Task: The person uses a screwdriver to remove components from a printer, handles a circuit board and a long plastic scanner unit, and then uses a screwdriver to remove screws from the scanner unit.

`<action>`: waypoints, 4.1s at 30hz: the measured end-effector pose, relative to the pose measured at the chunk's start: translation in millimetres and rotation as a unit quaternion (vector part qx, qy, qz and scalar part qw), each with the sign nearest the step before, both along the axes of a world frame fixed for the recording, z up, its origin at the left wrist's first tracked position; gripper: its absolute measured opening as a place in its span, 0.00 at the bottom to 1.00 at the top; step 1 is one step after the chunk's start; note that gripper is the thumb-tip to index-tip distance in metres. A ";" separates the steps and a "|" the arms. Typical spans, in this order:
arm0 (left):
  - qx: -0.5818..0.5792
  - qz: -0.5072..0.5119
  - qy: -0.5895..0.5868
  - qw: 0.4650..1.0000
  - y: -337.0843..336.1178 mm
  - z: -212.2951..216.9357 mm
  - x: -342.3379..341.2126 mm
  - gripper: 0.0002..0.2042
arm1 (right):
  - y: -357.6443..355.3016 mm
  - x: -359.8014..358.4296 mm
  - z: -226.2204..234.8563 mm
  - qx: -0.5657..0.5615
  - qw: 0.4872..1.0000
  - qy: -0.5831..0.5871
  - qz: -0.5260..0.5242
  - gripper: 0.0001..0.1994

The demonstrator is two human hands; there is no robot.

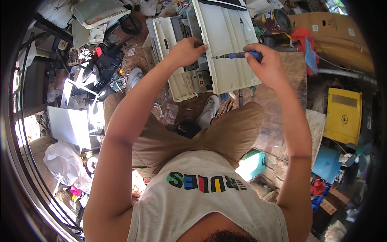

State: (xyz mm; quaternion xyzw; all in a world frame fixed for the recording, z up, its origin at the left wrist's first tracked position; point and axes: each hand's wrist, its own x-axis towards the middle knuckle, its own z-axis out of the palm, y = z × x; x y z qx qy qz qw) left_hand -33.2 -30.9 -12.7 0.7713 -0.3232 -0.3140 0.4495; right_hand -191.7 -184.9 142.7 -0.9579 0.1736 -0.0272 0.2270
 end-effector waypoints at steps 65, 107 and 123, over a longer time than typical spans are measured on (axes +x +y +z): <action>-0.025 0.000 -0.043 0.999 -14.7 -9.2 2.2 0.22 | 14.4 45.3 29.4 -0.194 0.939 0.137 0.249 0.15; 0.004 -0.020 -0.197 0.980 3.5 17.2 1.0 0.17 | 17.9 31.1 26.2 -0.141 0.946 -0.026 0.292 0.20; -0.134 -0.058 -0.345 0.927 1.7 21.4 -32.8 0.06 | -43.3 -96.6 15.2 0.040 0.971 -0.235 -0.003 0.15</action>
